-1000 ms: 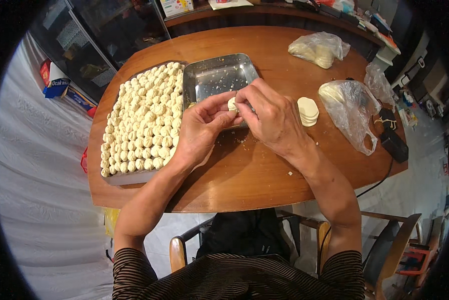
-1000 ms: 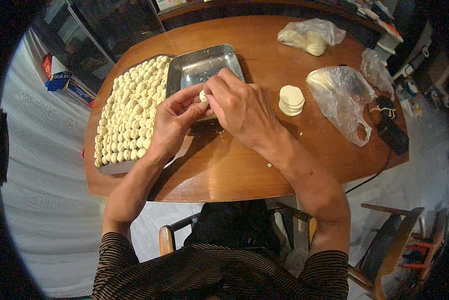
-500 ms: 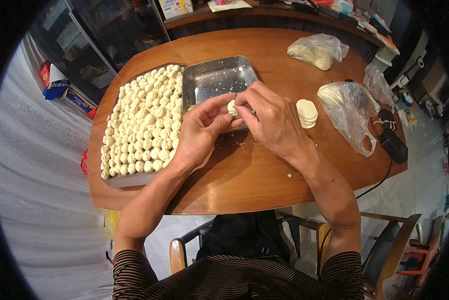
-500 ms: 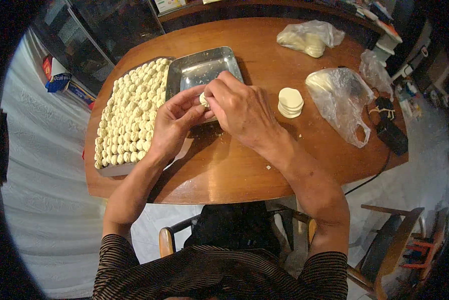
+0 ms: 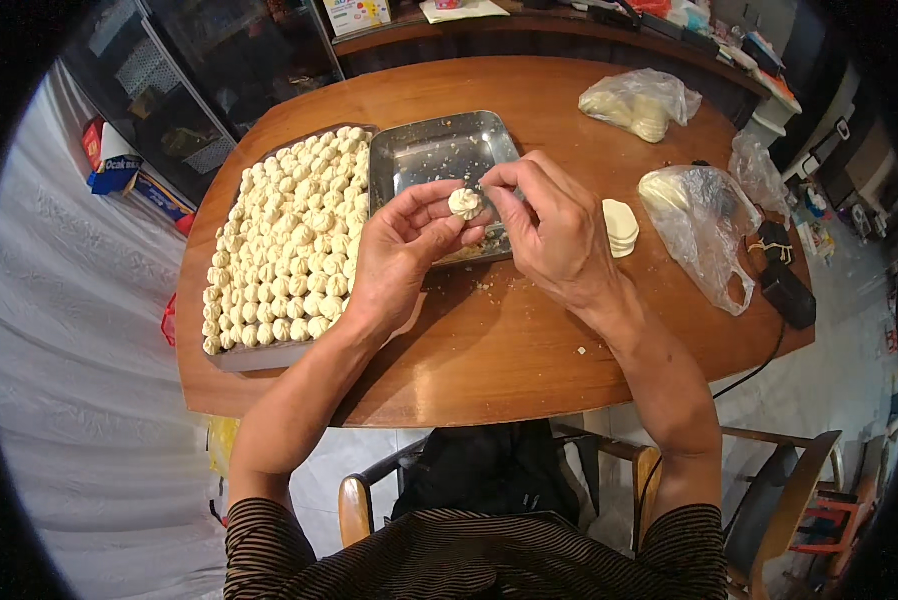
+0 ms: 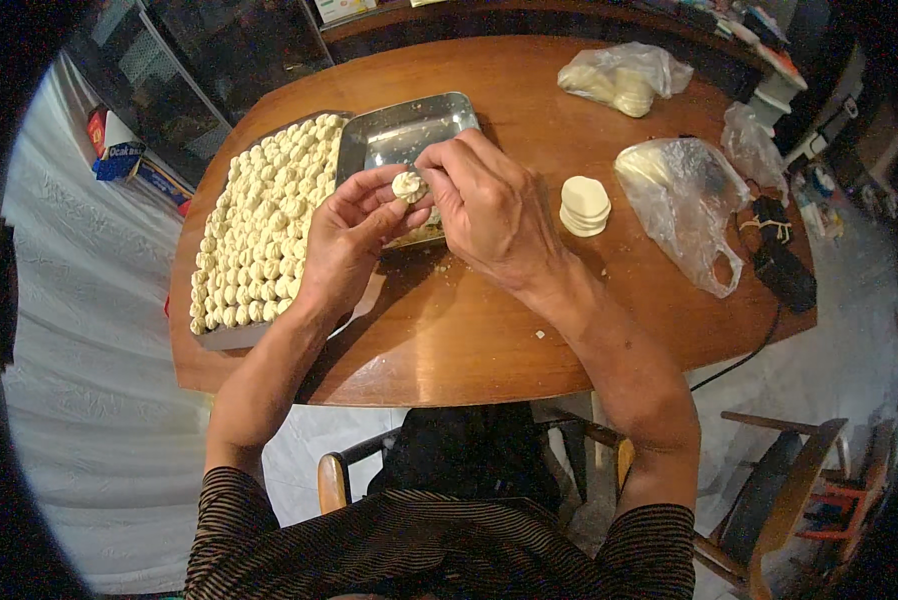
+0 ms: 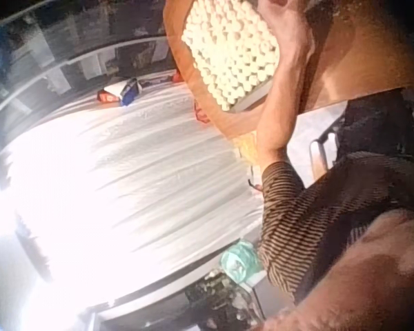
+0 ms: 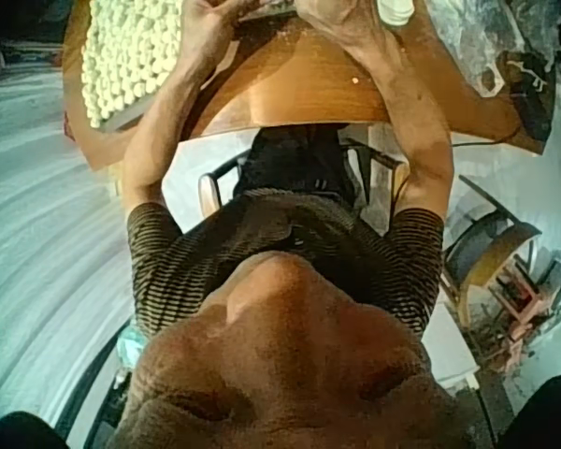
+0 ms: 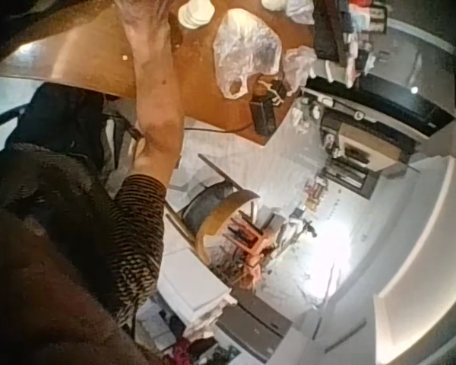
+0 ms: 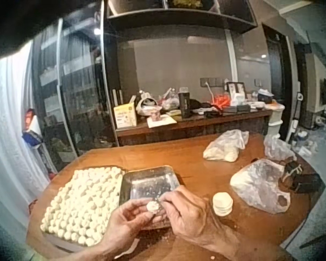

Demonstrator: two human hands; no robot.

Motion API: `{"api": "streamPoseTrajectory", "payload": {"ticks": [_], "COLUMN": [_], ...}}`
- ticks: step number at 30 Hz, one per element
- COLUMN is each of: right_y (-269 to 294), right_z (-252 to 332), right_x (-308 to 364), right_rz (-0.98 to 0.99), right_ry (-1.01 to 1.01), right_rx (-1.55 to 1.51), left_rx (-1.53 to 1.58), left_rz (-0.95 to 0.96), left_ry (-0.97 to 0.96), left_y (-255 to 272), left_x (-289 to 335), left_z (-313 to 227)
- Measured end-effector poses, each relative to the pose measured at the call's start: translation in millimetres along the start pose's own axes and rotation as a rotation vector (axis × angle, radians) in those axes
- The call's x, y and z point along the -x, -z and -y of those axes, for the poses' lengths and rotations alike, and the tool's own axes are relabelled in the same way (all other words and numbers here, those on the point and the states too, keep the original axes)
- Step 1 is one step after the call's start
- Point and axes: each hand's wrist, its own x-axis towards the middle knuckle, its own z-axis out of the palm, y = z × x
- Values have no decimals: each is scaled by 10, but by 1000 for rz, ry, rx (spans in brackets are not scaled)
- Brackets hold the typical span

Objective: Filling and folding small dough wrappers to create pastries or dumplings.

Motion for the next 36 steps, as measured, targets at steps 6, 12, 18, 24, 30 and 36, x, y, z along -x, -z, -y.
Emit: {"api": "streamPoseTrajectory", "payload": {"ticks": [6,12,18,24,30,36], "right_y": [22,35,48,46,59,5], "right_z": [35,20,27,35,83,25], "right_x": [10,32,43,55,50,61], "right_rz": [41,79,114,138,152,133], "right_ry": [14,57,77,128,119,93], "right_rx": [-9,1,57,115,141,60], "left_rx": [22,24,10,-48,-139,-71], "left_rz": [-14,-20,-19,-46,-42,-50], "left_ry": [-30,-26,-32,-43,-78,-25], "left_y": [16,5,-1,-30,-57,-55], "left_x": [-18,-11,-5,10,35,11], "left_z": [7,-2,-3,-16,-19,-34]}}
